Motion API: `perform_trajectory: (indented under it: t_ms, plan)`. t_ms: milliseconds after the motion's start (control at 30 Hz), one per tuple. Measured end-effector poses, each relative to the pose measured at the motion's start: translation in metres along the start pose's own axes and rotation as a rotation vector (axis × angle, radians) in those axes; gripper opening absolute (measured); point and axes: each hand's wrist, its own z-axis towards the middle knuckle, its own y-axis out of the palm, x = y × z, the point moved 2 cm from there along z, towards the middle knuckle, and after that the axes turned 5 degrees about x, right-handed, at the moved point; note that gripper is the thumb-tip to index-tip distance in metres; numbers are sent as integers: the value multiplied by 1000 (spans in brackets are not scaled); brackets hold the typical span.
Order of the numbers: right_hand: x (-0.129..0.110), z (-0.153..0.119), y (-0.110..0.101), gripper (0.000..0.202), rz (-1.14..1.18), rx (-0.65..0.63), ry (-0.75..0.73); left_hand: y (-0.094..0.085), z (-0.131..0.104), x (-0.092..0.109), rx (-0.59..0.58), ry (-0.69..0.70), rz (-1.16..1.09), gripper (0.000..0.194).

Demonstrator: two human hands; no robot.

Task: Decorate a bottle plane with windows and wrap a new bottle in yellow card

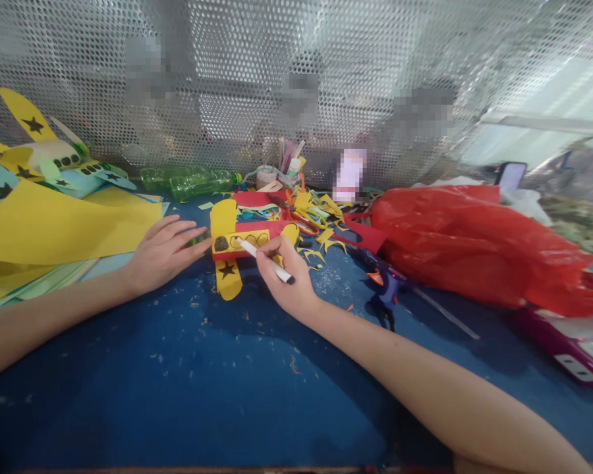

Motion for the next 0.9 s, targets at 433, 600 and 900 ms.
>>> perform_trajectory:
  t_ms: [433, 600, 900]
  plan:
    - [-3, 2, 2, 9, 2, -3, 4, -1, 0, 0, -5, -3, -28, 38]
    - [-5, 3, 2, 10, -4, 4, 1, -1, 0, 1, 5, 27, 19, 38]
    - [-3, 2, 3, 10, 15, 0, 2, -1, 0, 1, 8, 14, -21, 40]
